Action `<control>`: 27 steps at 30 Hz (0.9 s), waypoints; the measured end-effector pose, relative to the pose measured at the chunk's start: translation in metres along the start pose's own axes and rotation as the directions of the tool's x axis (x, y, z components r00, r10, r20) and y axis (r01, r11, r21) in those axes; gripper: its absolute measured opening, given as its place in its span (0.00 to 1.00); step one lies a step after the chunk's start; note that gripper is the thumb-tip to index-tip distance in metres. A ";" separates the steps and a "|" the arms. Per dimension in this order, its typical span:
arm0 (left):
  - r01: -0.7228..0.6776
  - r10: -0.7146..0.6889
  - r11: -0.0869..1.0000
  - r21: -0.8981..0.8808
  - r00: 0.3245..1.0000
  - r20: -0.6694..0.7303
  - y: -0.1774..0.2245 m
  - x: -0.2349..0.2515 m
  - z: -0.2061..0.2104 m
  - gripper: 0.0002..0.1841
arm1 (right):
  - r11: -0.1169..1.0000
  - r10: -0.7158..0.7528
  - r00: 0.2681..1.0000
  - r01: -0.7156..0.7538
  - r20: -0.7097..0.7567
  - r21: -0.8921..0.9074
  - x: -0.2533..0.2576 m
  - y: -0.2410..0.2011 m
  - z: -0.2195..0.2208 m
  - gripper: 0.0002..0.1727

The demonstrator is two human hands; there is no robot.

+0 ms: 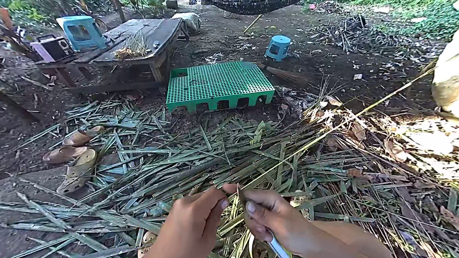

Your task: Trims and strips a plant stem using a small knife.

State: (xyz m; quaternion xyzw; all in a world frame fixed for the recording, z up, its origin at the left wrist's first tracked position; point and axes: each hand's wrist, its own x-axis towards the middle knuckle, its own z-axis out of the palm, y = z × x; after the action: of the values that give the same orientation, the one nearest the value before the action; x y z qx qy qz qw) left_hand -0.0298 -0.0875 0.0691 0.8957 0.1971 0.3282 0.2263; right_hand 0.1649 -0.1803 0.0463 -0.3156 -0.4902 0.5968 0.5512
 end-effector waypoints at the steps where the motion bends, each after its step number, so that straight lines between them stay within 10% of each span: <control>1: -0.009 0.009 1.000 0.017 1.000 -0.003 0.000 -0.001 -0.001 0.15 | 1.000 -0.026 0.999 0.026 -0.034 0.009 0.000 -0.001 -0.002 0.24; 10: 0.028 -0.030 0.999 0.036 0.996 0.083 -0.012 -0.005 -0.027 0.15 | 0.963 -0.159 0.778 0.257 -0.608 0.077 0.001 -0.043 -0.063 0.27; 19: -0.015 0.021 0.997 0.074 0.997 -0.069 0.005 0.008 0.004 0.12 | 0.988 -0.131 0.967 0.146 -0.220 0.049 0.003 -0.005 -0.015 0.22; 27: -0.048 0.061 0.991 0.128 0.993 -0.097 0.011 0.010 0.004 0.14 | 0.986 -0.164 0.984 0.167 -0.072 0.024 0.003 0.001 -0.008 0.24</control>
State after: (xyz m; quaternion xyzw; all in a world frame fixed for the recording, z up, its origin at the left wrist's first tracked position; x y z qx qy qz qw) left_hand -0.0179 -0.0925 0.0771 0.8954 0.2038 0.3661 0.1503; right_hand 0.1716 -0.1750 0.0436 -0.2862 -0.4863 0.5449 0.6203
